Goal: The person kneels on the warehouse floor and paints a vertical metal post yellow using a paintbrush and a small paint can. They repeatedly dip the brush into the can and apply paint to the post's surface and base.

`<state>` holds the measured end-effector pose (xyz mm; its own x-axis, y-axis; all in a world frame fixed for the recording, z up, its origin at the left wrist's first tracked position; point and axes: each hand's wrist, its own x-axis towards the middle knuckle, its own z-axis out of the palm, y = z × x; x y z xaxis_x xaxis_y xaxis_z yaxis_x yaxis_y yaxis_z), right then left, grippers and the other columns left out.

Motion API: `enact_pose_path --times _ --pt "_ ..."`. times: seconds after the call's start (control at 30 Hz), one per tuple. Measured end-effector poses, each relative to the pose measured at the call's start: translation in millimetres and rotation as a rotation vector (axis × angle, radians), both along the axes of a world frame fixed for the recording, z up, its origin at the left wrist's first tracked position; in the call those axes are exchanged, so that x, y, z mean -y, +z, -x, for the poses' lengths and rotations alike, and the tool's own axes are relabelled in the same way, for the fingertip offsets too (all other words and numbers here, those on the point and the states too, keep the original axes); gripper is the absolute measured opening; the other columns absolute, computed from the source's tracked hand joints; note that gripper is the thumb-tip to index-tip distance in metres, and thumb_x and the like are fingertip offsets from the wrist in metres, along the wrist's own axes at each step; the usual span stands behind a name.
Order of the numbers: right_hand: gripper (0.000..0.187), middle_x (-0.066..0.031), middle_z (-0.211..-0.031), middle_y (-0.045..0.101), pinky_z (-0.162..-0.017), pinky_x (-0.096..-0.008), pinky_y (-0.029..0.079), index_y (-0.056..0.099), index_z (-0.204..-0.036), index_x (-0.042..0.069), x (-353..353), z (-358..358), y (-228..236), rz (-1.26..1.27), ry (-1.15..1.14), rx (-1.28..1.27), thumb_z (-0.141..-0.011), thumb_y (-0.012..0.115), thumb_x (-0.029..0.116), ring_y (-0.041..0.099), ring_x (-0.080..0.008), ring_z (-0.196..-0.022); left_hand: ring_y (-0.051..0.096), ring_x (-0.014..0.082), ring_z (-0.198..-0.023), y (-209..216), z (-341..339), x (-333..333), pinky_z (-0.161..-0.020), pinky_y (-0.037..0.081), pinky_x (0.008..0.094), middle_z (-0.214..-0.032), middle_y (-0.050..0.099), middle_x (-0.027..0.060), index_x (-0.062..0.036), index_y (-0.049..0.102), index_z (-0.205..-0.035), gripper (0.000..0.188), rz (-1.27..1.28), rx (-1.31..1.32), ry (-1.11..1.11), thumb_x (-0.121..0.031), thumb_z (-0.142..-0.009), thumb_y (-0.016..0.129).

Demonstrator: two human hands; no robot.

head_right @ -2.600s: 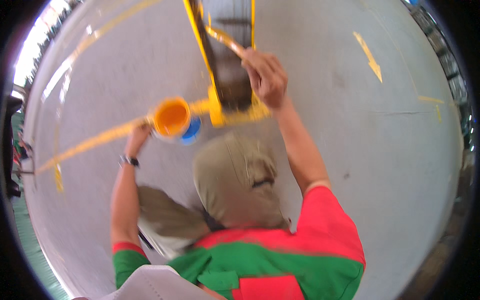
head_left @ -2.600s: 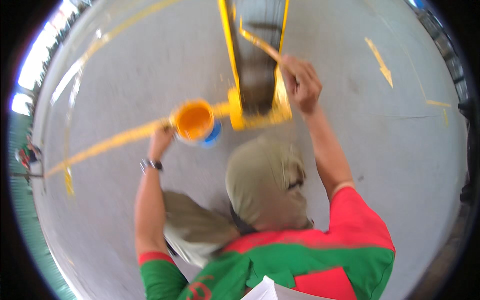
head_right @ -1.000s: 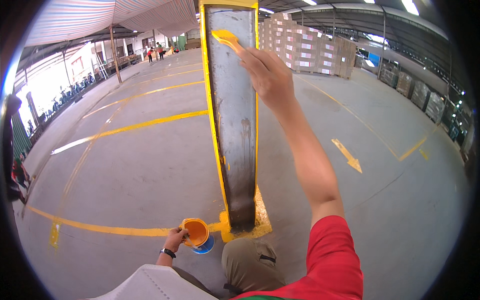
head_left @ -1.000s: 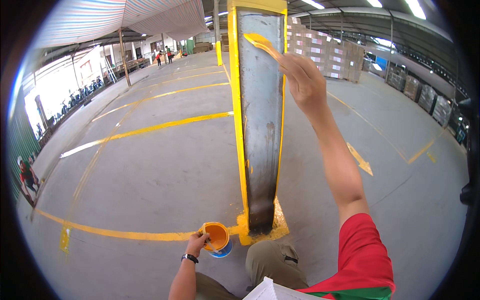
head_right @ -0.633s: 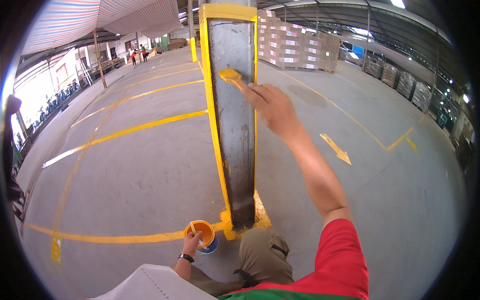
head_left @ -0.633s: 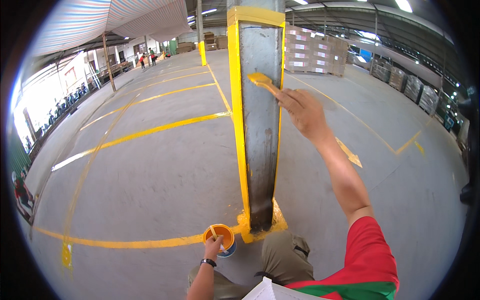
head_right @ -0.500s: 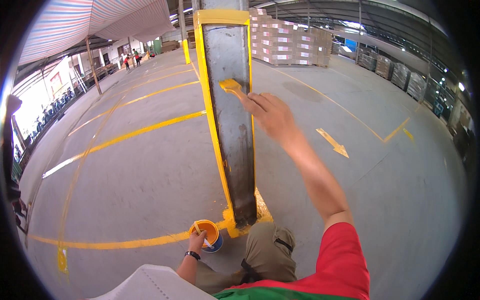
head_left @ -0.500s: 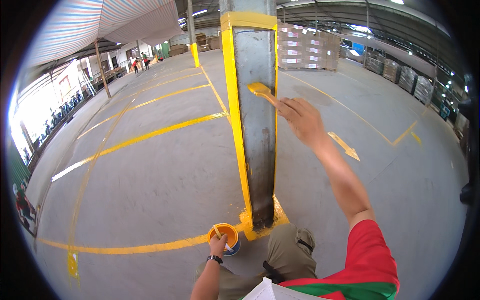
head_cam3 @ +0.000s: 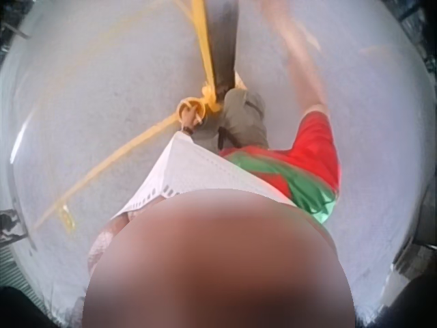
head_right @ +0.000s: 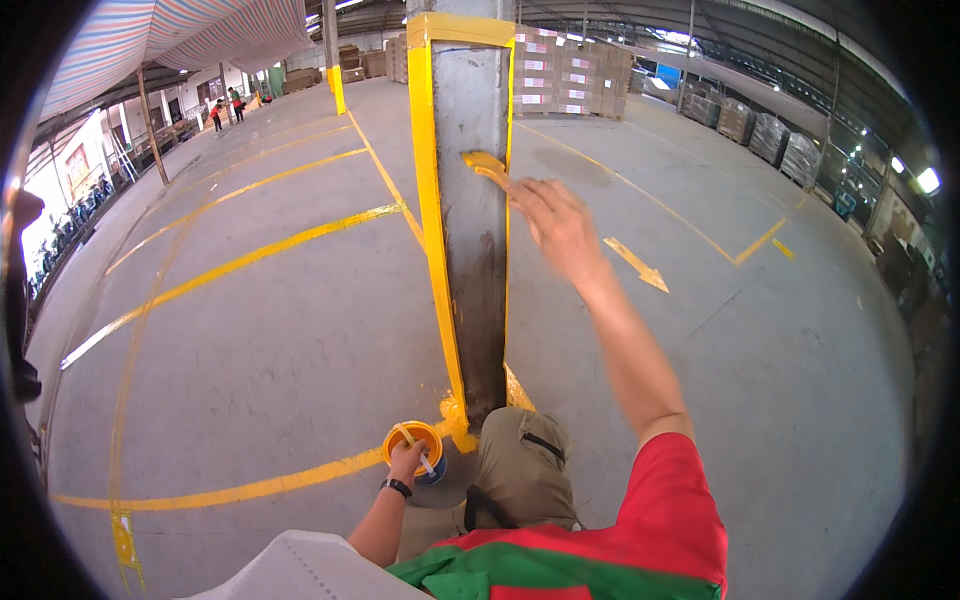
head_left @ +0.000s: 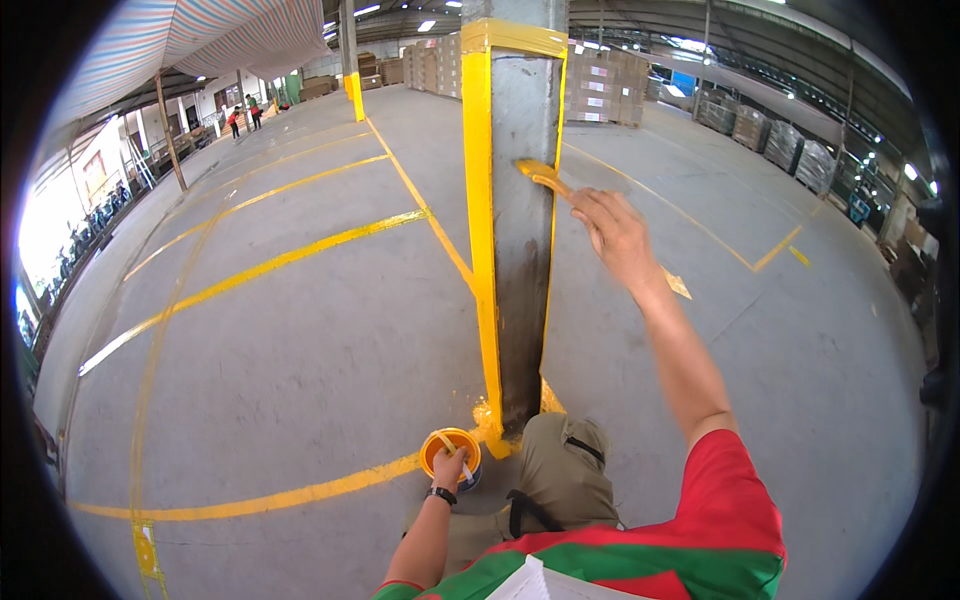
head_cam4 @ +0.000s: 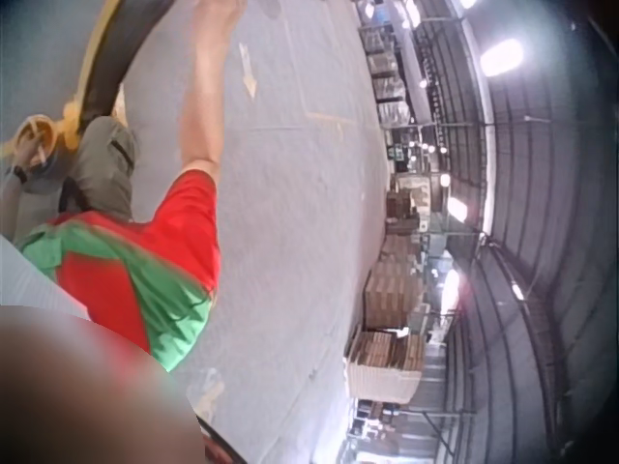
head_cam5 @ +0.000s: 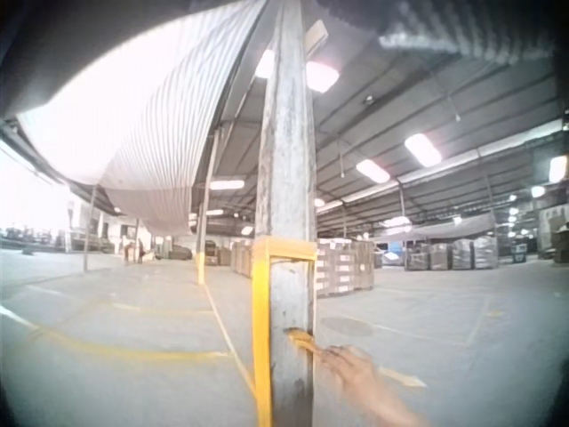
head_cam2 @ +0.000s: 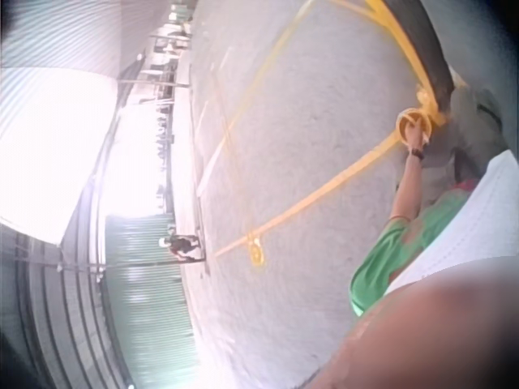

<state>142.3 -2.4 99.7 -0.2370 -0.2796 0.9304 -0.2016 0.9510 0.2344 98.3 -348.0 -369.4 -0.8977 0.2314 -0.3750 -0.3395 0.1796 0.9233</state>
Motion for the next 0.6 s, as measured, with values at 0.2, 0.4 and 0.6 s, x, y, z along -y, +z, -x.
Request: enact_pose_path --times 0.2,0.4,0.6 --pt "0.031 -0.0122 -0.109 0.073 -0.075 -0.0388 0.057 0.073 -0.113 0.005 9 10 22 -0.030 0.020 -0.124 -0.084 0.080 0.002 0.069 -0.0309 -0.091 0.070 0.0182 -0.083 -2 -8 11 -0.075 0.055 0.0295 -0.099 0.073 0.0119 0.0089 0.067 -0.117 0.039 -0.042 0.055 0.022 -0.019 -0.091 0.072" --pt "0.040 -0.0097 -0.108 0.072 -0.078 -0.0386 0.056 0.072 -0.121 0.010 7 21 60 -0.015 0.025 -0.257 -0.082 0.079 0.002 0.068 -0.0292 -0.093 0.069 0.0159 -0.081 -16 -7 25 -0.073 0.055 0.0284 -0.095 0.073 0.0095 0.0081 0.069 -0.115 0.037 -0.073 0.029 -0.070 -0.021 -0.091 0.072" --pt "0.031 -0.0107 -0.111 0.074 -0.078 -0.0363 0.056 0.074 -0.115 0.007 3 28 80 -0.040 0.036 -0.303 -0.085 0.078 0.002 0.070 -0.0291 -0.094 0.065 0.0130 -0.077 -12 -1 32 -0.069 0.050 0.0273 -0.090 0.072 0.0056 0.0050 0.073 -0.106 0.032 -0.067 0.071 -0.082 -0.024 -0.092 0.071"
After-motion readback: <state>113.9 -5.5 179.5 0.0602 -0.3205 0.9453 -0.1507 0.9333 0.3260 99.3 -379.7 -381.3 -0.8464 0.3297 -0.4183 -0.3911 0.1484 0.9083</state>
